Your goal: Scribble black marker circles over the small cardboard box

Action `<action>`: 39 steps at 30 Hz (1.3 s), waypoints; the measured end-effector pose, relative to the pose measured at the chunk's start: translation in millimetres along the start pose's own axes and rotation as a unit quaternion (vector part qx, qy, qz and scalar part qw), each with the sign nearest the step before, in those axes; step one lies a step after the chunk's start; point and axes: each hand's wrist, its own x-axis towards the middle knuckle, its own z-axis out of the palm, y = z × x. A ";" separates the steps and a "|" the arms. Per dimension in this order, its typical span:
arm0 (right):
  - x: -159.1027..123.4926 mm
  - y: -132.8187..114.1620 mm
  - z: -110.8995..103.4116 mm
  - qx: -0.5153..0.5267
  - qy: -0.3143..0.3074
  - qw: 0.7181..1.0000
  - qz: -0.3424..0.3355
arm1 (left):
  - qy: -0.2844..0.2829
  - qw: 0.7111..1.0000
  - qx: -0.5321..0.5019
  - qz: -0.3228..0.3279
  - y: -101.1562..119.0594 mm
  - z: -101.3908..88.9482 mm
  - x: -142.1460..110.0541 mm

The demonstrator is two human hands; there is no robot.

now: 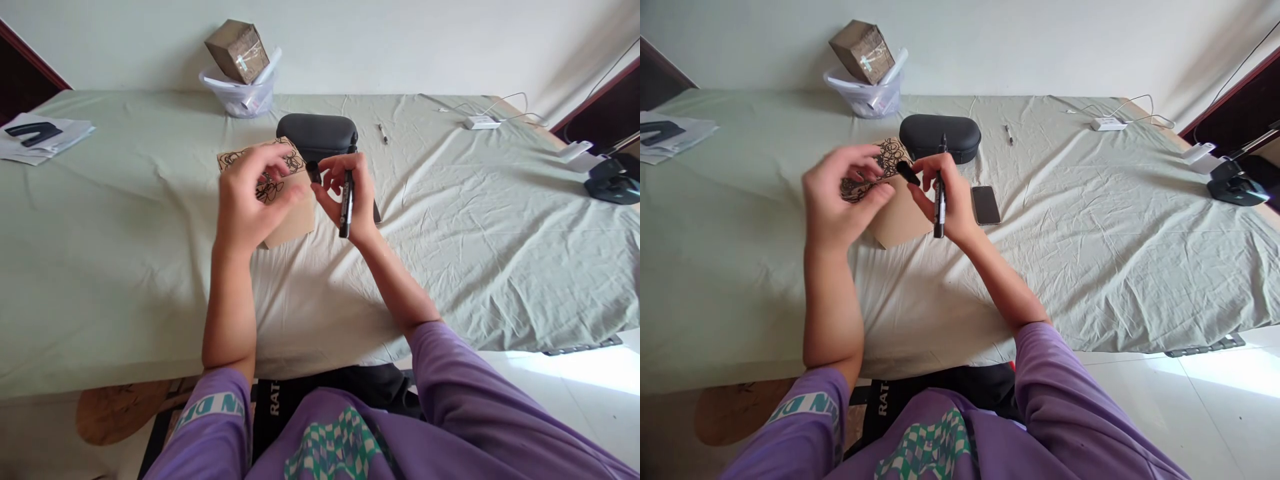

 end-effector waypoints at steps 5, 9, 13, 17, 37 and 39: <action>-3.7 -26.0 -2.2 -0.011 -0.009 0.999 -0.032 | 0.011 0.998 -0.024 0.060 6.3 17.6 0.1; 5.2 -34.3 -20.2 0.152 0.036 0.987 0.037 | 0.016 0.997 -0.058 0.049 -13.1 18.5 -0.1; 10.9 -42.7 -34.8 0.236 0.052 0.959 0.151 | -0.046 0.984 -0.172 -0.012 -27.1 22.1 -3.8; 12.3 -46.1 -39.2 0.328 0.000 0.932 0.156 | -0.115 0.966 -0.228 -0.049 -20.9 26.6 -8.7; 10.3 -7.2 -19.9 0.201 -0.083 0.904 0.370 | -0.053 0.992 0.040 0.107 -22.5 48.9 -7.5; 9.7 13.3 -24.6 0.123 -0.113 0.895 0.415 | -0.020 0.993 0.049 0.106 -24.0 38.3 -5.0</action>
